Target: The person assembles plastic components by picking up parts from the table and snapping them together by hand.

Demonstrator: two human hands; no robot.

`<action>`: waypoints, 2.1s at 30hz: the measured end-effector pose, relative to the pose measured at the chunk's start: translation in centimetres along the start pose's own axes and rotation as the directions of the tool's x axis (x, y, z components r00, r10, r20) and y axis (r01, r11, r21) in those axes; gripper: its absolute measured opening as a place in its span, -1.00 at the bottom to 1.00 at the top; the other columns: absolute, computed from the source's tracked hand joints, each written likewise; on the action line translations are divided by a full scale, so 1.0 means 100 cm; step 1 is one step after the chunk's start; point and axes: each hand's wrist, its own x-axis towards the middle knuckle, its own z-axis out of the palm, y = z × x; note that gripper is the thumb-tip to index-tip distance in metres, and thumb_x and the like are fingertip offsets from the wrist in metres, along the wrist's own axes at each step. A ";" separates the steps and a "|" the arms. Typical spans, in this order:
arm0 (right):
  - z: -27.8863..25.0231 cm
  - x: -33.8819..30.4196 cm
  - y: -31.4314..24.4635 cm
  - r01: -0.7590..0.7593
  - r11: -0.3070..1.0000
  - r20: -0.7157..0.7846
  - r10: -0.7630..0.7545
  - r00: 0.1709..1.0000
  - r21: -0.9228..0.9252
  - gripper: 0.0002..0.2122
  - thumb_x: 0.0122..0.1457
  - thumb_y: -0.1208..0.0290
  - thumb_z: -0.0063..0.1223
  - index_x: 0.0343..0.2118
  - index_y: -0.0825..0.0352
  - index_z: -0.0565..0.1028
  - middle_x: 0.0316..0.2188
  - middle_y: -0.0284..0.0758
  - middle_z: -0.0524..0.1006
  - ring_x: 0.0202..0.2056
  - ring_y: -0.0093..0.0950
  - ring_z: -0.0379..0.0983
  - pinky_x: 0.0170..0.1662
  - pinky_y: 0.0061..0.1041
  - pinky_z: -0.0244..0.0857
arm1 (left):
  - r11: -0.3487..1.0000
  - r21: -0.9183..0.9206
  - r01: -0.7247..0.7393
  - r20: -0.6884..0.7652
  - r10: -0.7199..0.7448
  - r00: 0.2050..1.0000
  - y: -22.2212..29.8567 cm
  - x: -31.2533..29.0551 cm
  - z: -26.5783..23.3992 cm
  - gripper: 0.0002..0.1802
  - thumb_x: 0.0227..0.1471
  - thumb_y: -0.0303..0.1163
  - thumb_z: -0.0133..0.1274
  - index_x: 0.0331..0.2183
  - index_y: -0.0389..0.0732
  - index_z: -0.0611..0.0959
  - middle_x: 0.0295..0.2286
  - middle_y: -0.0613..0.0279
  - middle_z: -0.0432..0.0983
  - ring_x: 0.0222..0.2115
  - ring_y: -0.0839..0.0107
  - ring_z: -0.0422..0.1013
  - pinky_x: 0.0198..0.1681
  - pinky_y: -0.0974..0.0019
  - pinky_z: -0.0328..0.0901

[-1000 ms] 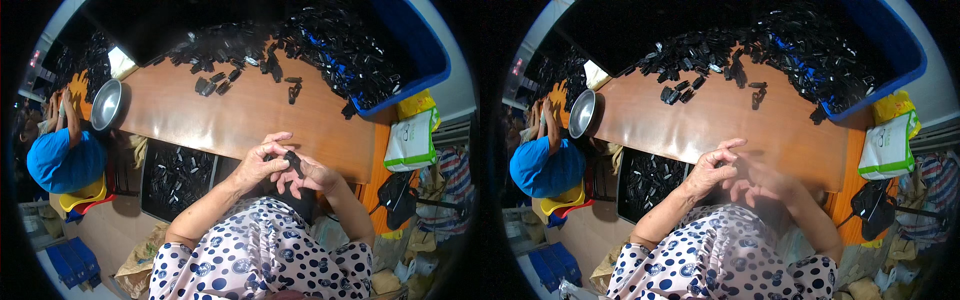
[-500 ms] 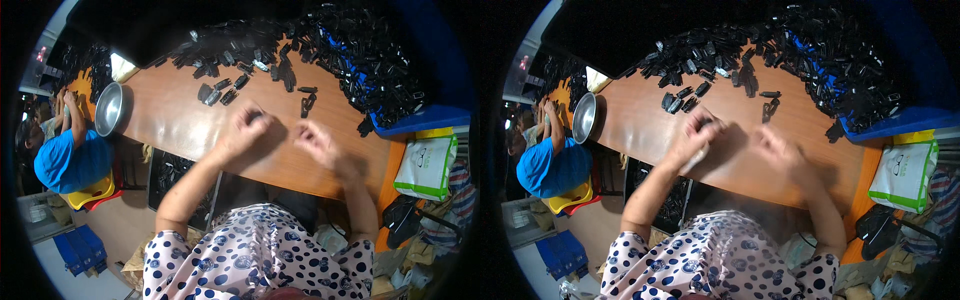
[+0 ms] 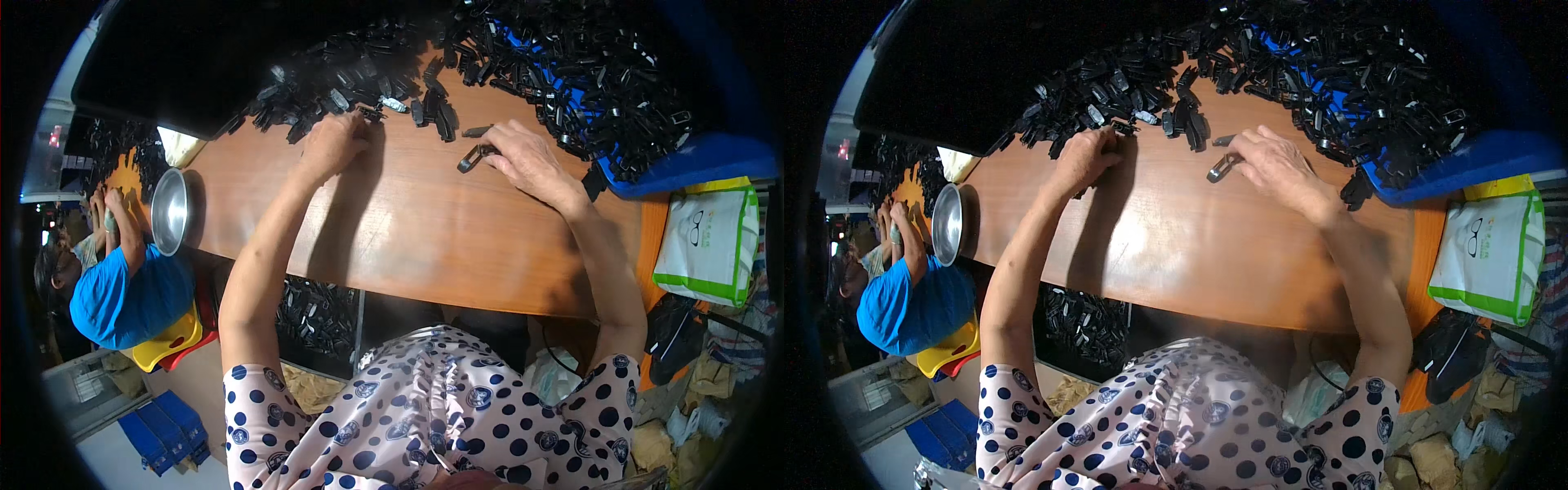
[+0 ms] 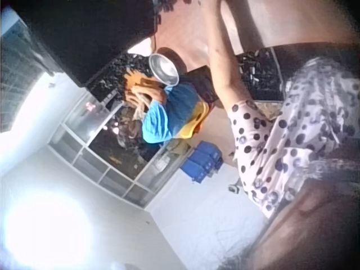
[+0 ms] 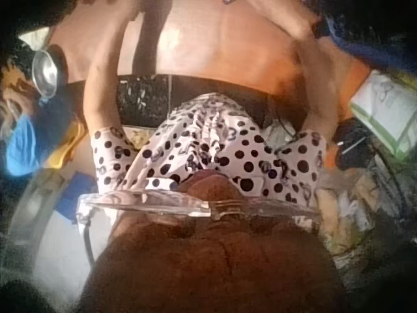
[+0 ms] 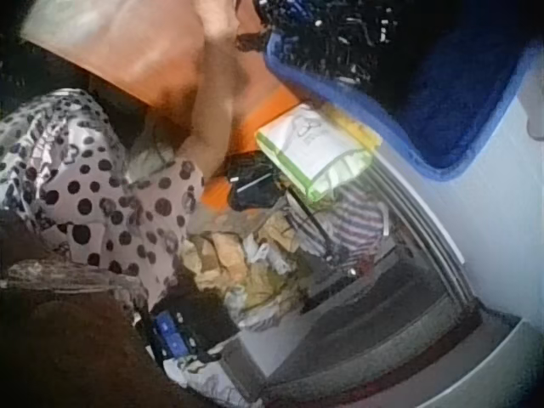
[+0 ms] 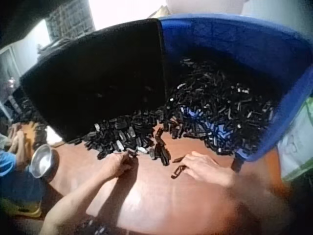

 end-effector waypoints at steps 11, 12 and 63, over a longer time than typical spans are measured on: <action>-0.012 -0.056 -0.112 -0.374 0.305 0.242 0.393 0.887 0.876 -0.77 0.31 0.30 -0.17 -0.08 0.30 0.28 -0.37 -0.43 0.47 -0.44 -0.71 0.29 -0.36 -0.73 0.21 | 0.090 -0.985 0.144 0.149 0.053 0.987 0.099 -0.112 -0.003 -0.69 -0.07 -0.50 0.22 -0.21 -0.21 0.57 -0.43 0.41 0.47 -0.46 0.64 0.39 -0.44 0.51 0.38; -0.019 -0.058 -0.125 -0.371 0.227 0.276 0.361 0.891 0.901 -0.79 0.30 0.32 -0.14 -0.10 0.29 0.30 -0.38 -0.43 0.47 -0.44 -0.73 0.28 -0.37 -0.74 0.19 | 0.055 -0.988 0.145 0.148 0.049 0.988 0.106 -0.125 0.002 -0.66 -0.09 -0.52 0.24 -0.20 -0.19 0.54 -0.39 0.36 0.47 -0.48 0.62 0.40 -0.47 0.53 0.37; 0.037 -0.086 -0.204 -0.732 -0.124 0.725 -0.102 0.681 0.670 -0.58 0.21 0.08 0.00 -0.05 0.32 0.34 -0.30 -0.39 0.47 -0.37 -0.77 0.33 -0.43 -0.83 0.22 | -0.341 -0.929 0.146 0.136 0.053 0.989 0.115 -0.257 0.018 -0.68 -0.03 -0.60 0.08 -0.16 -0.19 0.55 -0.04 0.10 0.39 -0.57 0.58 0.40 -0.48 0.55 0.36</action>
